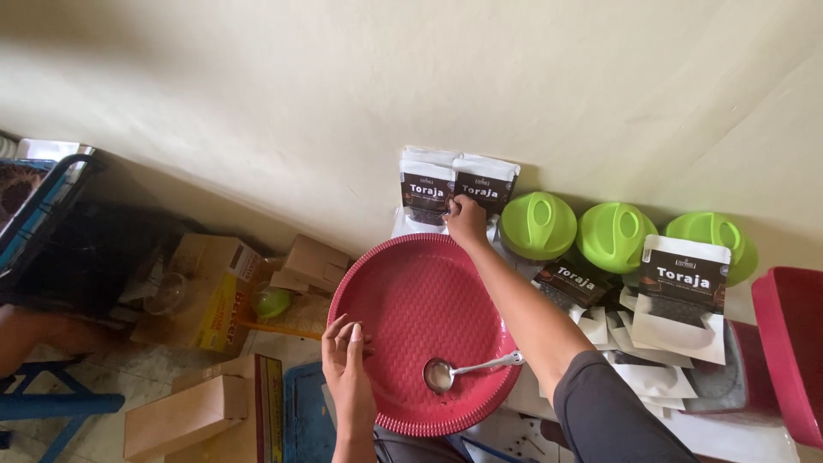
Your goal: Inspecting and organizing small bags of coffee beans on a workspace, checking seals and arranging them for further processing.
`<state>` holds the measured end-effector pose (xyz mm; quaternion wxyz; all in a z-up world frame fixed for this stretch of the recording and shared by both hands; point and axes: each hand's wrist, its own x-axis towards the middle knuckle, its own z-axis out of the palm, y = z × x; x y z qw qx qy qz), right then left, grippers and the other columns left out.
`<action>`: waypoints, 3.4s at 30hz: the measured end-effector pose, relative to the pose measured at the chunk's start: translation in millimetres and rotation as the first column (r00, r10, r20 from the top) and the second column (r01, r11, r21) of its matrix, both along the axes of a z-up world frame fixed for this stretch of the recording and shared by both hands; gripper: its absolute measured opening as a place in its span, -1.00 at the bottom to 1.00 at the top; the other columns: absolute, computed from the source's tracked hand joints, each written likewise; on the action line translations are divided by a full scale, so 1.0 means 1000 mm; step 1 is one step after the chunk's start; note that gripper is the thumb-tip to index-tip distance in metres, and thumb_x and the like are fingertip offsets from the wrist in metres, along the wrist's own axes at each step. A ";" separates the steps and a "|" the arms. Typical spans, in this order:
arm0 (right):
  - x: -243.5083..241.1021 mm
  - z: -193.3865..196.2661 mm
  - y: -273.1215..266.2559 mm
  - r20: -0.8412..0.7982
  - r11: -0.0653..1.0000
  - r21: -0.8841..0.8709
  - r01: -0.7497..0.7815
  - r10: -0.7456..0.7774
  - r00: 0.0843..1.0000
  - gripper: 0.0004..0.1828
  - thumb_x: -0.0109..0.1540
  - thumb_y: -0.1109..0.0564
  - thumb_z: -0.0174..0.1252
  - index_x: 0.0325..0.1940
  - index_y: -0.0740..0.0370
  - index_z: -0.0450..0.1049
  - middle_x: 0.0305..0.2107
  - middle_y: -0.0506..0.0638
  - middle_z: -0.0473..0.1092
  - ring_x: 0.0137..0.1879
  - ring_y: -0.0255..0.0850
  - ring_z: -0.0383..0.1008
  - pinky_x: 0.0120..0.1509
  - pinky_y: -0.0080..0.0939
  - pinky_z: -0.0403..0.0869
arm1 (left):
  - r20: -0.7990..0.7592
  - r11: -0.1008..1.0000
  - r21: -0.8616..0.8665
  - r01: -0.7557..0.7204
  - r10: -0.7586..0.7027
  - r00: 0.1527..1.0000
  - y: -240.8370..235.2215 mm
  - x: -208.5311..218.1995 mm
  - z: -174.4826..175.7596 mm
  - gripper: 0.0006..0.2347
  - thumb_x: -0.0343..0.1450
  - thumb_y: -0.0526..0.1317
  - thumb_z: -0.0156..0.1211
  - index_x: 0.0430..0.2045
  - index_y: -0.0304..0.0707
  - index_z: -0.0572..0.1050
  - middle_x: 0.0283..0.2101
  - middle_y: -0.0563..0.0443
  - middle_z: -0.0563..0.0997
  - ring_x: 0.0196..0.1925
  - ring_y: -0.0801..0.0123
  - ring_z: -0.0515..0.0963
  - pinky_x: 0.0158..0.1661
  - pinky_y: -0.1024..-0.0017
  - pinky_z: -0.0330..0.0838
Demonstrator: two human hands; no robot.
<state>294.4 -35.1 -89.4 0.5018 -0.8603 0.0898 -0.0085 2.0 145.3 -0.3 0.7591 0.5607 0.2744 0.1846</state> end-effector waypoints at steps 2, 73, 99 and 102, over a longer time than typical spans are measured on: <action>-0.002 0.003 -0.001 0.012 0.999 0.017 -0.044 0.044 0.999 -0.76 0.40 0.23 -0.01 0.12 0.25 0.47 -0.05 0.13 0.53 0.03 -0.07 0.66 -0.25 -0.18 0.52 | -0.017 1.000 -0.009 0.024 -0.024 1.000 -0.002 -0.003 -0.001 -0.72 0.49 -0.24 0.13 0.09 -0.23 0.43 -0.14 -0.01 0.58 -0.25 0.40 0.53 -0.17 0.45 0.43; -0.300 0.072 -0.162 0.545 0.997 0.037 -0.073 0.041 0.838 -0.88 0.29 0.20 0.22 -0.13 0.22 0.62 -0.35 0.01 0.60 -0.17 -0.10 0.67 -0.04 -0.14 0.59 | 0.201 0.744 0.437 0.506 -0.629 0.751 -0.115 0.050 -0.037 -0.93 0.32 -0.44 0.43 -0.43 -0.31 0.67 -0.52 -0.04 0.64 -0.37 0.48 0.52 -0.15 0.35 0.52; -0.273 0.033 -0.093 0.471 0.985 0.042 -0.169 0.130 0.872 -0.78 0.36 0.11 0.15 -0.22 0.24 0.66 -0.47 0.15 0.60 -0.34 0.06 0.65 -0.24 -0.10 0.62 | 0.068 0.723 0.545 0.424 -0.542 0.838 -0.067 0.025 -0.012 -0.30 0.15 -0.18 0.63 0.18 -0.38 0.43 0.06 -0.33 0.60 0.21 -0.08 0.56 0.18 0.04 0.41; -0.283 0.059 -0.098 0.487 0.952 0.159 -0.260 0.153 0.860 -0.82 0.33 0.15 0.16 -0.23 0.23 0.65 -0.50 0.12 0.60 -0.37 -0.05 0.64 -0.31 -0.12 0.60 | 0.042 0.753 0.360 0.550 -0.602 0.797 -0.096 0.023 0.010 -0.87 0.23 -0.33 0.56 -0.50 -0.30 0.67 -0.56 0.01 0.68 -0.44 0.50 0.59 -0.31 0.48 0.51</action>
